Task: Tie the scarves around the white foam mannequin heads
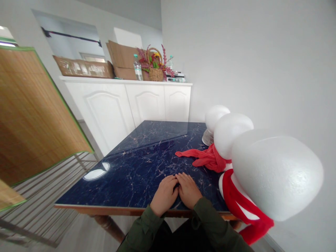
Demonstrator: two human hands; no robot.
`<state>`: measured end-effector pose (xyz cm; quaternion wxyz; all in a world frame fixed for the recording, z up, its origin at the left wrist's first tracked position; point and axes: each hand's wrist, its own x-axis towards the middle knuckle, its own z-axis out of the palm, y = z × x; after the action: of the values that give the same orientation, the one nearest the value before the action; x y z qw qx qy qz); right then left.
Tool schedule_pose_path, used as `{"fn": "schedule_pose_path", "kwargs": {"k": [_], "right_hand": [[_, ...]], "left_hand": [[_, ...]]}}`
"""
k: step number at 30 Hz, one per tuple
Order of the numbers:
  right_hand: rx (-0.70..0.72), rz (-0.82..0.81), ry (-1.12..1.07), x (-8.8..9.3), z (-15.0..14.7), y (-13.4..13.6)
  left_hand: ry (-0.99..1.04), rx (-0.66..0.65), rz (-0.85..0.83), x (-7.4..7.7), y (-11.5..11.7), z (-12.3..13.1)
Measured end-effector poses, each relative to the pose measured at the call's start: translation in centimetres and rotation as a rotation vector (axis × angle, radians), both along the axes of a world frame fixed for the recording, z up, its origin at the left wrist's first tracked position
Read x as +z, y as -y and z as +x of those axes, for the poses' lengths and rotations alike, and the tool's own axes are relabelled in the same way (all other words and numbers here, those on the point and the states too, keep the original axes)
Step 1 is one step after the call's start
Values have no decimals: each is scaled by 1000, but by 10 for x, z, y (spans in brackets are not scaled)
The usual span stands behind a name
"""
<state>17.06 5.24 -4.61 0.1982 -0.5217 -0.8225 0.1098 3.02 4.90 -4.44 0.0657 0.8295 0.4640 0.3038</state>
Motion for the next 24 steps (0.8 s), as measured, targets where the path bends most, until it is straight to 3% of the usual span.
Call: {"fn": "schedule_pose_path", "kwargs": {"k": [18,21,24], "right_hand": [[-2,26,-61,2,0,0],[20,94,-173,0,6,11],[-6,154,-253,-18,22,41]], "left_hand": [[-9,3,25,-5,0,-1],[-26,16,44,-5,1,-2],[-27,30,87,-2,7,-2]]}}
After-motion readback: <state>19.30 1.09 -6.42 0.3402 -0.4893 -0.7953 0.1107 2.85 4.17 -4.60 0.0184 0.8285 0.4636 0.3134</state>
